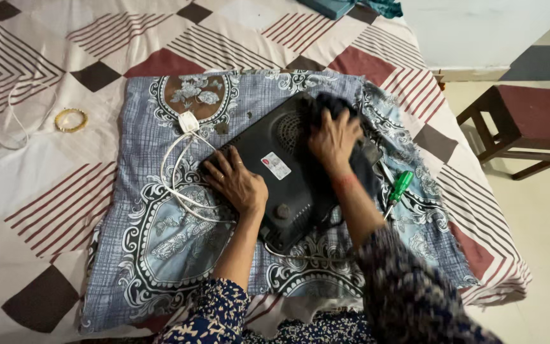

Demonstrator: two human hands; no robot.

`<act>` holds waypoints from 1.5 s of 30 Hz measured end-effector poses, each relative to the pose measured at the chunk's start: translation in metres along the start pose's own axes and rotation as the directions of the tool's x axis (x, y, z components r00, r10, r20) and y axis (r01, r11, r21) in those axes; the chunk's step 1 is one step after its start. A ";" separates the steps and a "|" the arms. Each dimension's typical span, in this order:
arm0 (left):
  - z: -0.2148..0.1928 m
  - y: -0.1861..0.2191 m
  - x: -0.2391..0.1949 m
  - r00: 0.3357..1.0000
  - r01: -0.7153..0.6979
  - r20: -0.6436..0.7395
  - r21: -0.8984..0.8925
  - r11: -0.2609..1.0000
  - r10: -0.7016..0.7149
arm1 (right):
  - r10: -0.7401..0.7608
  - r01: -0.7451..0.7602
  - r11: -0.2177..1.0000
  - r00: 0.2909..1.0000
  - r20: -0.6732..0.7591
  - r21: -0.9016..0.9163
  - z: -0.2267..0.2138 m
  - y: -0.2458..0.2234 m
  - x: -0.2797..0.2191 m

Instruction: The person uses a green screwdriver to scrape dust from the underside of a black electronic device, then wipes the surface with a dark cloth. The device is turned over and cleaned on multiple sides.

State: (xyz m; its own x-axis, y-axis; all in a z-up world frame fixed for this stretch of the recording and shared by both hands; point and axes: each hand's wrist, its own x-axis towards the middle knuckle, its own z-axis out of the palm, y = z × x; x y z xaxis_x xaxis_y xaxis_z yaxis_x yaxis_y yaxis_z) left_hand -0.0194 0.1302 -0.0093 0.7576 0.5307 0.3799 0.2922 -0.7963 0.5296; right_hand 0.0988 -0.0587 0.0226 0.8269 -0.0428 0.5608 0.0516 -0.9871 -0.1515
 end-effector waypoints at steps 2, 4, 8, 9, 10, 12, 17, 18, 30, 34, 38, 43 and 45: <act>-0.001 0.003 0.001 1.000 0.005 0.004 -0.007 1.000 -0.005 | -0.087 0.086 0.996 0.996 -0.029 -0.020 0.008 0.003 0.036; -0.003 0.004 0.004 1.000 -0.006 -0.006 -0.008 1.000 0.006 | -0.074 0.047 0.992 0.971 0.228 0.120 0.009 0.013 0.067; -0.004 0.004 0.003 1.000 -0.006 -0.011 0.010 1.000 0.006 | -0.122 0.078 0.979 0.963 0.240 0.186 0.006 0.025 0.056; -0.003 0.006 0.002 1.000 -0.010 -0.019 0.004 1.000 0.010 | -0.106 0.080 0.984 0.980 0.166 0.158 0.007 0.028 0.045; -0.003 0.005 0.003 0.999 -0.014 -0.037 0.002 1.000 0.014 | -0.096 0.084 0.987 0.992 0.086 0.137 0.006 0.022 0.029; -0.004 0.003 0.001 0.999 -0.014 -0.048 0.008 1.000 0.014 | -0.055 0.054 0.994 0.998 0.011 0.097 0.000 0.010 -0.003; -0.005 0.006 0.002 0.999 -0.014 -0.034 0.015 1.000 0.014 | -0.033 0.019 0.993 0.992 0.122 0.115 -0.043 0.007 -0.052; -0.005 0.006 0.003 0.999 -0.010 -0.038 0.006 1.000 0.010 | -0.050 0.032 0.980 0.995 0.090 0.197 -0.052 0.017 -0.049; 0.007 0.001 -0.003 1.000 0.015 0.001 -0.042 0.999 -0.015 | 0.277 -0.284 0.932 0.959 0.064 0.226 0.036 0.117 -0.001; 0.005 0.007 0.003 1.000 0.017 -0.019 -0.018 1.000 -0.017 | 0.374 -0.377 0.904 0.926 0.054 0.200 0.042 0.114 0.005; 0.005 0.009 0.003 0.999 0.034 -0.026 0.033 0.999 -0.033 | 0.471 -0.454 0.852 0.882 -0.003 0.262 0.034 0.080 -0.047; 0.006 0.008 0.003 0.999 0.028 -0.028 0.022 0.999 -0.027 | 0.273 -0.237 0.935 0.956 -0.109 0.262 -0.030 0.009 -0.120; 0.009 0.006 0.002 0.999 0.020 -0.048 0.029 0.999 -0.019 | 0.131 -0.100 0.949 0.988 -0.087 0.299 -0.058 -0.022 -0.153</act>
State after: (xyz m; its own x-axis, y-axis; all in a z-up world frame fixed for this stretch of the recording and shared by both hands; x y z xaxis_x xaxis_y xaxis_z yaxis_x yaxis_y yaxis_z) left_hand -0.0111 0.1243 -0.0120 0.7231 0.5591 0.4057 0.3243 -0.7933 0.5153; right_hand -0.0614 -0.0390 -0.0125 0.7745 -0.1853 0.6048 0.1341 -0.8864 -0.4432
